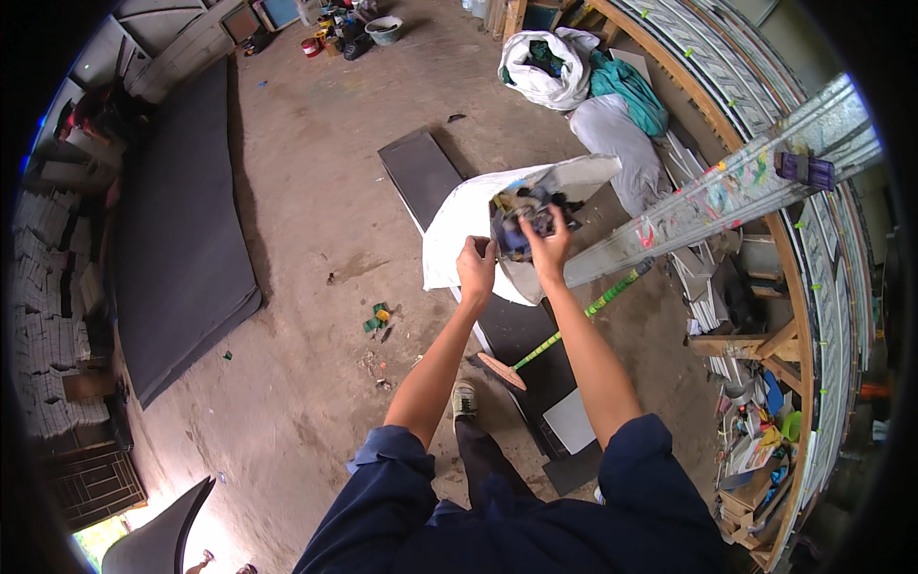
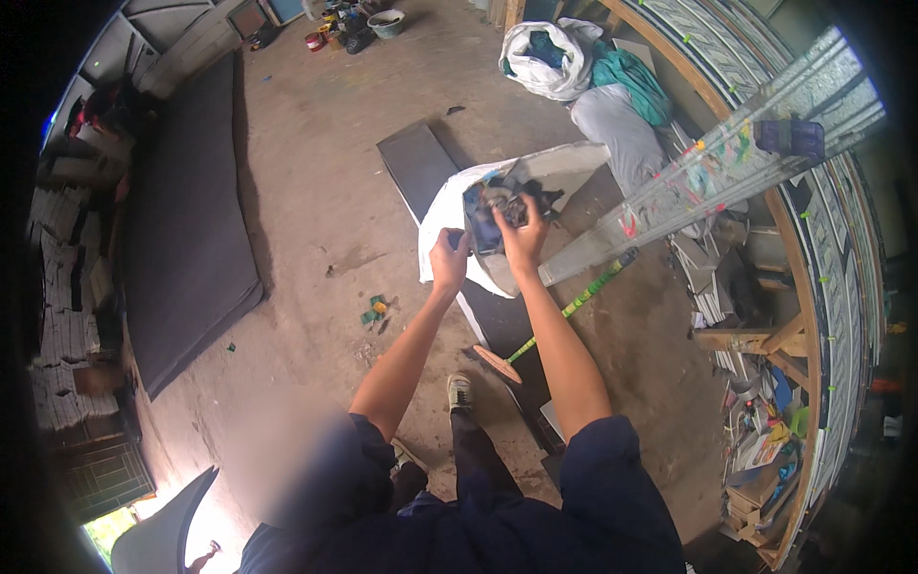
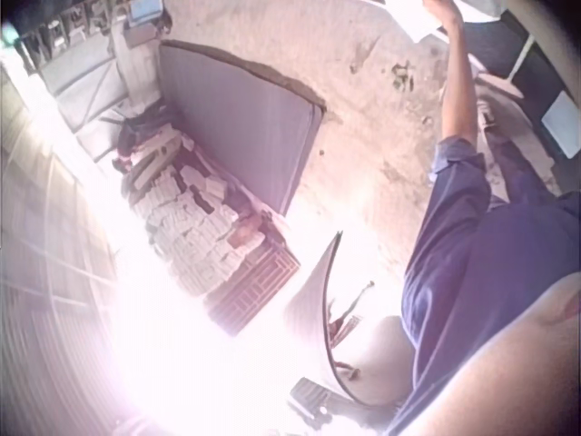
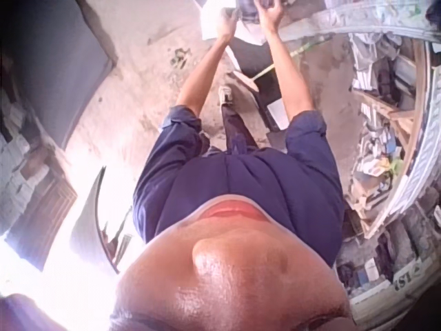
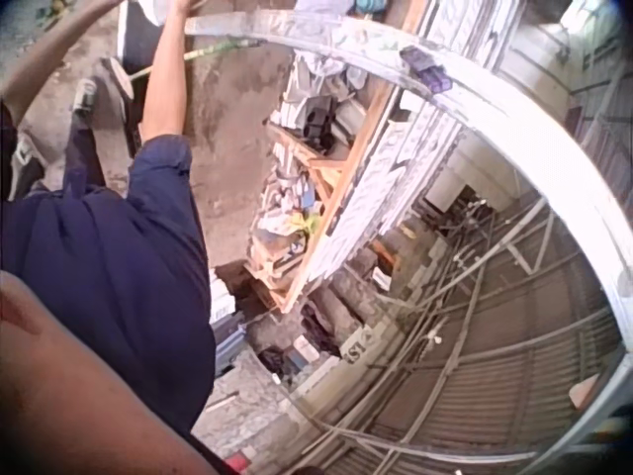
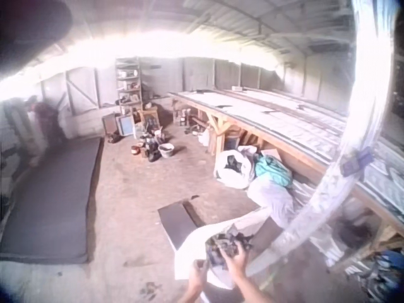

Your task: The person collects scattered debris from the floor, places it into a white sack, and sweeps the remaining fragments with a broom. The person repeatedly gathers small pieces by hand and adds them to the sack while sweeping the area.

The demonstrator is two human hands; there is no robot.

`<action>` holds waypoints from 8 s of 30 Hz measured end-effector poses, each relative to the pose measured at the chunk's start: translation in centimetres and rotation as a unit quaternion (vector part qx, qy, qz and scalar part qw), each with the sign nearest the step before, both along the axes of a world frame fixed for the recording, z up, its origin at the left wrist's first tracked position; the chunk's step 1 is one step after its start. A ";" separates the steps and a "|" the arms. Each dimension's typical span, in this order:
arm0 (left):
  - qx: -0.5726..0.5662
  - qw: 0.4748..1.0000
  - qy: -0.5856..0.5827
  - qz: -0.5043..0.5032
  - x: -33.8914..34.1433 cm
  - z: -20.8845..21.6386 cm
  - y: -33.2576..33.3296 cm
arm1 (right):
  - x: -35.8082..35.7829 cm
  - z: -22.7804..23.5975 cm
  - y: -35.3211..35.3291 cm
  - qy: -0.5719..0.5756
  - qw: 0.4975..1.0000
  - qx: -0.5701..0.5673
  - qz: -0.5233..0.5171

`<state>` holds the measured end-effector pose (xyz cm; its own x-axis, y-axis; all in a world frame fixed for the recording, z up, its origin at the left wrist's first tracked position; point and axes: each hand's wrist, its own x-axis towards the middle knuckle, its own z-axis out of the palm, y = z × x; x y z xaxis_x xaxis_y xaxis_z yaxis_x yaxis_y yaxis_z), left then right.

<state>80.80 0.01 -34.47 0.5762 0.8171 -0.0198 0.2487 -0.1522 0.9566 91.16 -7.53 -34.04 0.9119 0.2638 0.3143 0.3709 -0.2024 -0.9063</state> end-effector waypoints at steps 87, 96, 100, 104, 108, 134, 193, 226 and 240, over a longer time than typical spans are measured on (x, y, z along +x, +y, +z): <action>0.084 0.969 0.138 0.185 -45.6 -63.3 14.8 | -31.5 -65.2 20.0 -0.120 0.925 -0.151 0.327; 0.062 0.966 0.142 0.207 -44.6 -64.2 16.9 | -32.1 -69.1 26.1 -0.330 0.789 -0.357 0.376; 0.036 0.967 0.139 0.209 -46.0 -65.2 16.2 | -33.6 -68.5 22.2 -0.334 0.715 -0.346 0.507; 0.002 0.967 0.167 0.193 -46.4 -64.1 15.6 | -34.0 -66.9 20.2 -0.344 0.672 -0.351 0.554; -0.003 0.965 0.149 0.214 -46.3 -64.6 15.5 | -34.4 -68.0 21.2 -0.403 0.662 -0.322 0.544; -0.122 0.934 -0.030 0.334 -44.5 -47.9 16.5 | -45.3 -48.1 23.2 0.452 0.819 -0.013 0.353; 0.046 0.961 0.211 -0.173 4.0 -6.3 -16.1 | -0.1 -3.8 -20.9 0.422 0.873 0.142 -0.198; 0.014 0.985 0.112 0.128 -13.7 5.1 6.7 | -1.9 6.8 -3.1 -0.057 0.852 -0.519 0.043; 0.089 0.982 0.163 0.038 -13.0 11.8 10.2 | 1.1 14.4 -2.5 -0.026 0.907 -0.420 -0.012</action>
